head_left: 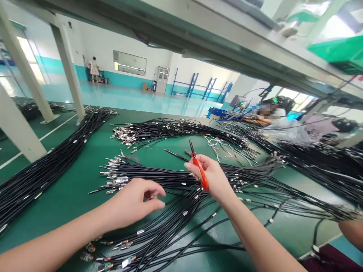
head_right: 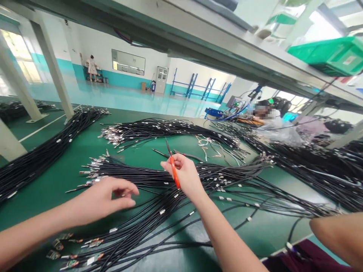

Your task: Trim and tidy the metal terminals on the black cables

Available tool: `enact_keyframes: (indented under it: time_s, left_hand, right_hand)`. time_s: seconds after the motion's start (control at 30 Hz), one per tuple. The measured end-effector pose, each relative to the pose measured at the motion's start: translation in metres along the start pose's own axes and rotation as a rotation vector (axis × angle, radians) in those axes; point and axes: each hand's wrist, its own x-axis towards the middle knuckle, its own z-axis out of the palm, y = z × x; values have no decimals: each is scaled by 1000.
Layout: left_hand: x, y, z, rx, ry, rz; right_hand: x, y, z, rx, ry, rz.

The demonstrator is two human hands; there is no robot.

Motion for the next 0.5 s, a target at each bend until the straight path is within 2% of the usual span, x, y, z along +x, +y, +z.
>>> enact_keyframes:
  time_s: [0.1,0.23,0.3,0.37,0.43,0.5]
  left_hand:
    - [-30,2,-1,117,-98,53]
    - [-63,-8,15,198,-80,46]
    - [-69,-17,22,145,4,-16]
    - [-69,-26,24,69,150,-86]
    - [-62,-30,21,-60,276,-176]
    - [-48,-30,15,-245,340,-273]
  right_hand:
    - [11,1,8,-59,-62,-12]
    - [13,14,32,-102,-225,-73]
    - [9,22,41,-79,-274,-88]
    - [4,27,47,-65,-304,-89]
    - [-2,29,51,-57,-323,-87]
    - [-7,27,54,-16,-325,-72]
